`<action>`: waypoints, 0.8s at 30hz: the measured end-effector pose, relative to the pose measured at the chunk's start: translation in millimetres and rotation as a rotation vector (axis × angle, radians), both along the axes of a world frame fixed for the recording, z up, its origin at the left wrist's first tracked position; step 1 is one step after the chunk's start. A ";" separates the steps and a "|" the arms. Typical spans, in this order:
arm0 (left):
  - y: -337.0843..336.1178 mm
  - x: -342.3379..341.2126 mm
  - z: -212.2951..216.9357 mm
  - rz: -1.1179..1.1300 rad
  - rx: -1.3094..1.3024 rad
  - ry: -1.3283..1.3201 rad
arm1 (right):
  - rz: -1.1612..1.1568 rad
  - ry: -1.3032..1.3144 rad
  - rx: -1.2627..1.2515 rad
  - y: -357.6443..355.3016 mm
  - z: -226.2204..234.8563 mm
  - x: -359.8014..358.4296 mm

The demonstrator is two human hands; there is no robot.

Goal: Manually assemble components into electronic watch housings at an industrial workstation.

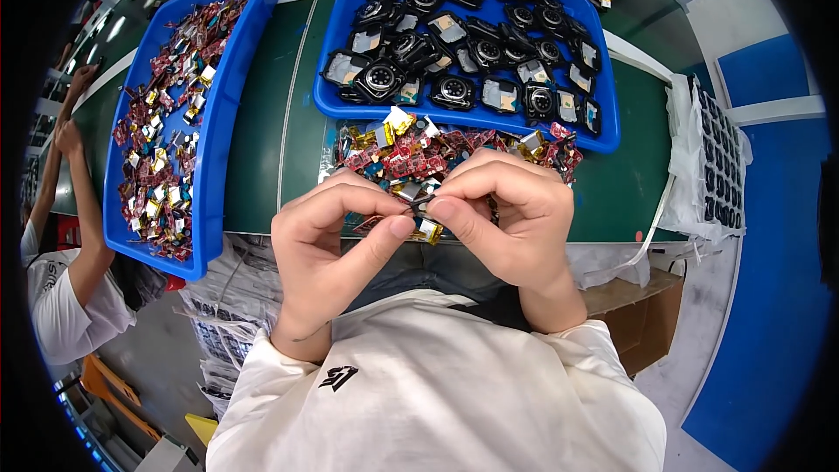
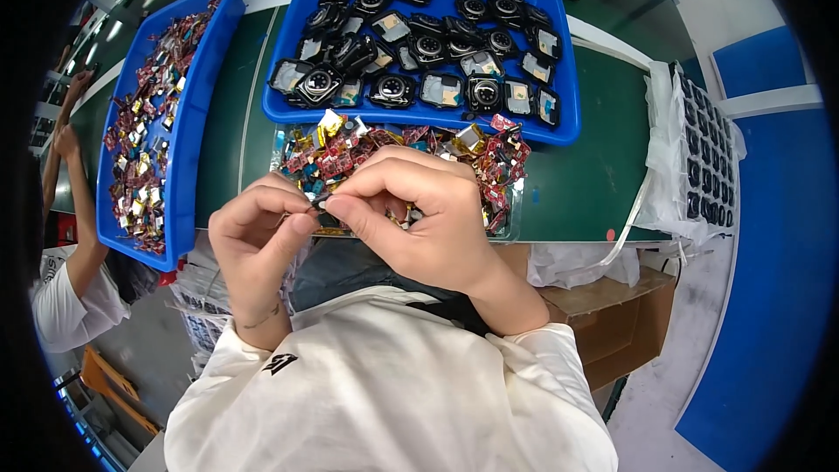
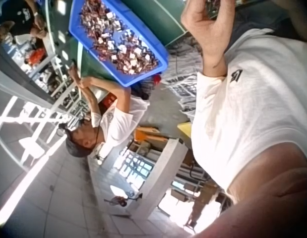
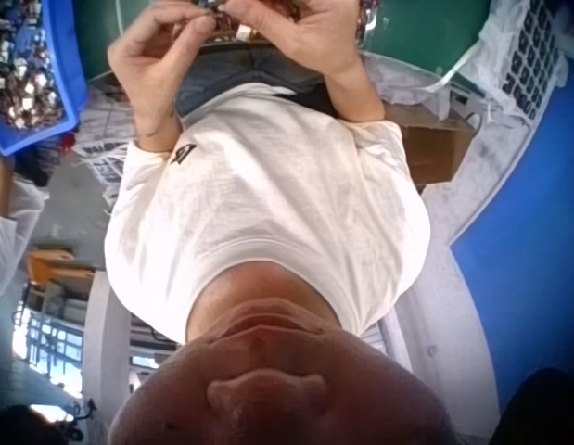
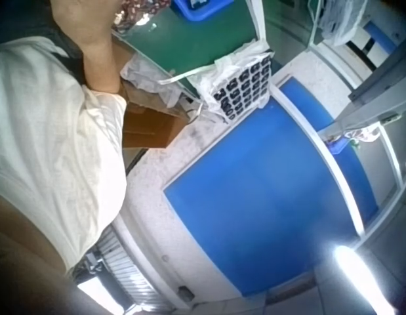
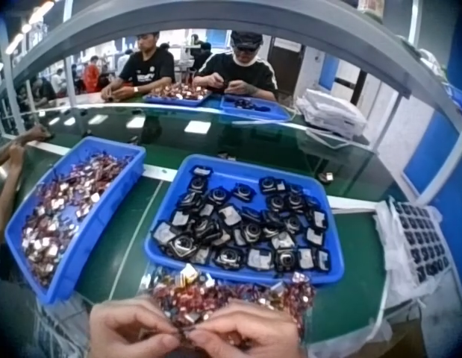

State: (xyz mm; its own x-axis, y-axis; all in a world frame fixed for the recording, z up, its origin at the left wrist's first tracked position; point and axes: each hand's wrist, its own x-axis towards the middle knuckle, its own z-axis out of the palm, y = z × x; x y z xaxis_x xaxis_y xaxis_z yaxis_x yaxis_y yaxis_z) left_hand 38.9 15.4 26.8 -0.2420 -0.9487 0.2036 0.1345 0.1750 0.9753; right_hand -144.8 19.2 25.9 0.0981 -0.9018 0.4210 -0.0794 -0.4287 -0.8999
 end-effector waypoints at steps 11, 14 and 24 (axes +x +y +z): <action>-1.1 -1.1 -3.0 -0.072 0.035 0.084 | 0.147 -0.178 0.195 1.2 2.7 -9.2; -0.9 -1.6 -3.0 -0.083 0.058 0.092 | 0.223 -0.305 0.256 1.5 1.0 -7.2; 1.0 -0.5 -4.8 -0.088 0.130 0.133 | 0.205 -0.124 0.207 3.2 3.9 -9.1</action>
